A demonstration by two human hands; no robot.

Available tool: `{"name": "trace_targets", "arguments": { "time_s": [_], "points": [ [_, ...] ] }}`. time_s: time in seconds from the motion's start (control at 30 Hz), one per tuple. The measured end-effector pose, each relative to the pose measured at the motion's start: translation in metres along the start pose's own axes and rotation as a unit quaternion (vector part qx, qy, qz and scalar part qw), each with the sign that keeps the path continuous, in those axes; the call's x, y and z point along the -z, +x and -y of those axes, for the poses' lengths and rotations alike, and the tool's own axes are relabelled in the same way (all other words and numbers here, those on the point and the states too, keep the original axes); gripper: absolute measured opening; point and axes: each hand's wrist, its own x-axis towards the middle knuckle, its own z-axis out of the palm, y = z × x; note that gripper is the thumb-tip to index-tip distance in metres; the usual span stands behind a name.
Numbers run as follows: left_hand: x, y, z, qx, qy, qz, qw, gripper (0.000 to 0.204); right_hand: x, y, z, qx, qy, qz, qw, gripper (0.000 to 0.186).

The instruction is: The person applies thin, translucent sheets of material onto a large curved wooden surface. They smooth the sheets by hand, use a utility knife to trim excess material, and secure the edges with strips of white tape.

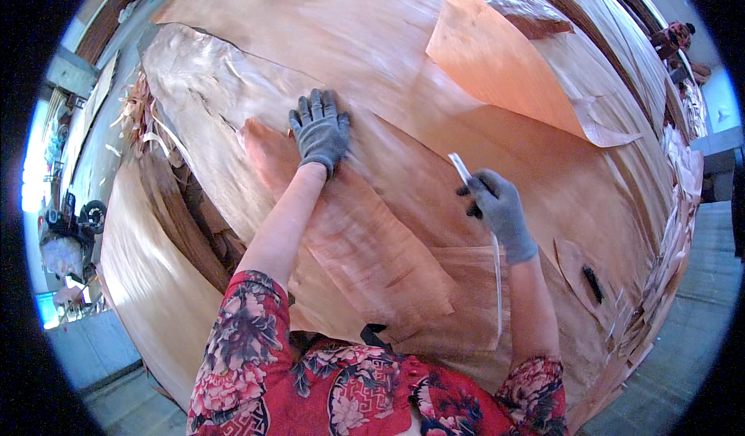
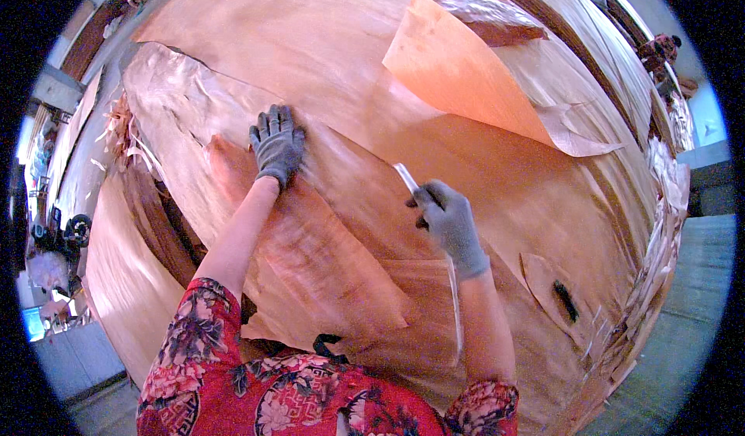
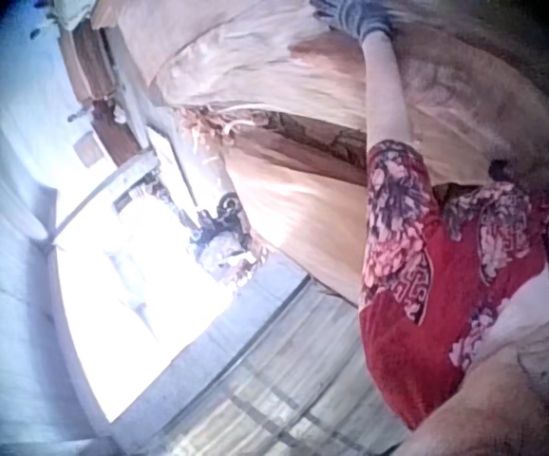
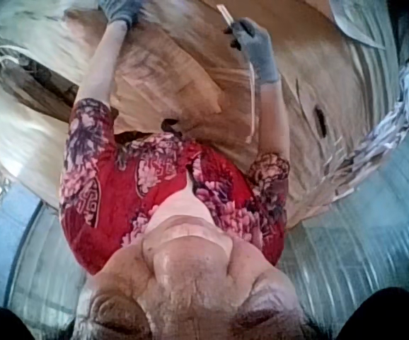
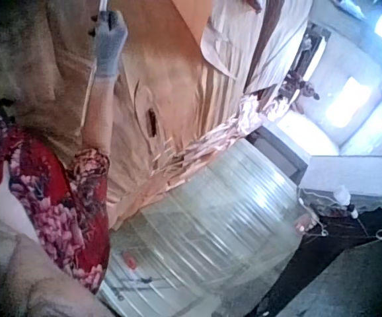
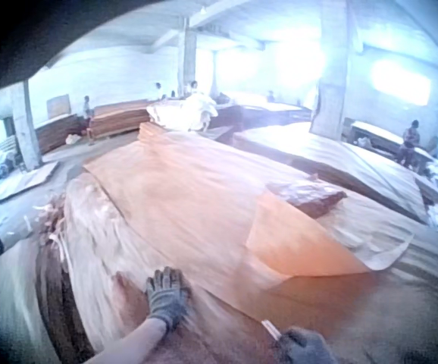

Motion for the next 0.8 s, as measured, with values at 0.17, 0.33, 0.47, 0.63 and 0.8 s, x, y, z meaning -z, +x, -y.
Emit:
{"name": "trace_targets", "arguments": {
  "time_s": [0.17,0.33,0.47,0.63,0.8],
  "points": [
    [-0.004,-0.003,0.0,-0.012,-0.022,-0.016,1.0,0.063,0.006,0.051,0.0,-0.041,-0.052,0.063,0.996,0.024],
    [0.007,-0.02,-0.026,-0.054,-0.072,-0.041,0.995,0.079,0.018,0.05,-0.01,-0.124,-0.062,0.08,0.987,0.026],
    [0.019,-0.041,-0.062,-0.138,-0.176,-0.05,0.973,0.089,0.041,0.065,-0.009,-0.047,-0.088,0.021,0.995,0.027],
    [0.026,-0.053,-0.091,-0.274,-0.255,-0.065,0.925,0.085,0.063,0.102,-0.048,0.007,-0.185,-0.044,0.982,0.024],
    [0.033,-0.048,-0.093,-0.281,-0.257,0.035,0.924,0.073,0.038,0.091,-0.013,0.001,-0.289,0.179,0.94,0.025]
  ]
}}
